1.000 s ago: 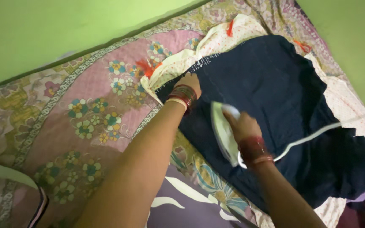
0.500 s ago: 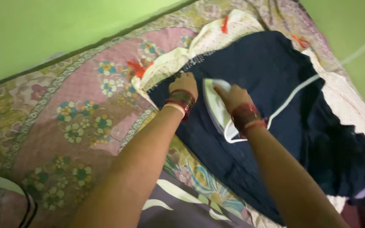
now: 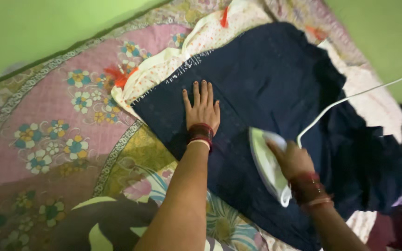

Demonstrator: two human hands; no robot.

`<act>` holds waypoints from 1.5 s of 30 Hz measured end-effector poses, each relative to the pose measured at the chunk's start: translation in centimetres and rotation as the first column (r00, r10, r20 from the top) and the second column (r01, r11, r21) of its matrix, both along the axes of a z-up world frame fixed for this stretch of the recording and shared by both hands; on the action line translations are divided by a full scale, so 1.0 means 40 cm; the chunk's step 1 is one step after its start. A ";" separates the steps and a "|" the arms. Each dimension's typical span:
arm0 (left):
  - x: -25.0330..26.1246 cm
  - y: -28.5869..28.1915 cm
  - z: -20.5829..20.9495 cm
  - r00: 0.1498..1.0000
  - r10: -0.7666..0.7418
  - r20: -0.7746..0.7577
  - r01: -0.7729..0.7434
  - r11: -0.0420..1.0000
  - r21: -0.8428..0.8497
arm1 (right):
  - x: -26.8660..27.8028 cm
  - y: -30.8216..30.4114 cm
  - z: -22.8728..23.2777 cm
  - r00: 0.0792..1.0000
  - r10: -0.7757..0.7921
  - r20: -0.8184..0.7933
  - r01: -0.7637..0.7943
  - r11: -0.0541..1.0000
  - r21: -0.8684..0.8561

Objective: The person irons a green top and a dark blue top on a bed using a handheld iron. They smooth the fabric with one hand while moving the iron with the other, then fold the garments after ironing.

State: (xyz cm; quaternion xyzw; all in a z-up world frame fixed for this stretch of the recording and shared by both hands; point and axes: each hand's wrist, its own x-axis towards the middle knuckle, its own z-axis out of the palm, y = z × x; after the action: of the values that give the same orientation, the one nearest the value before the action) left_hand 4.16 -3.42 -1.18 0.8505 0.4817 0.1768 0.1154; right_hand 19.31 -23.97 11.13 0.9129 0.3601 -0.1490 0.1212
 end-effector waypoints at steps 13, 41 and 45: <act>-0.002 0.013 -0.007 0.971 0.113 0.210 -0.110 0.994 -0.025 | -0.048 0.727 0.010 0.943 0.330 -0.041 -0.290 0.876 0.385; 0.110 0.075 -0.018 0.996 0.091 -0.027 -0.088 0.993 0.082 | 0.145 0.475 -0.024 0.966 0.224 0.127 -0.255 0.902 0.349; 0.101 0.086 -0.005 0.996 0.087 0.013 -0.087 0.996 0.013 | 0.186 0.657 -0.001 0.985 0.173 0.019 -0.165 0.892 0.420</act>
State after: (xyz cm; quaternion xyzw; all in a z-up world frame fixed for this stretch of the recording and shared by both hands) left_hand 8.21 0.01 -1.39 0.8283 0.5165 0.1901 0.1047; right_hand 26.75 2.30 11.09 0.8814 0.4627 -0.0654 -0.0691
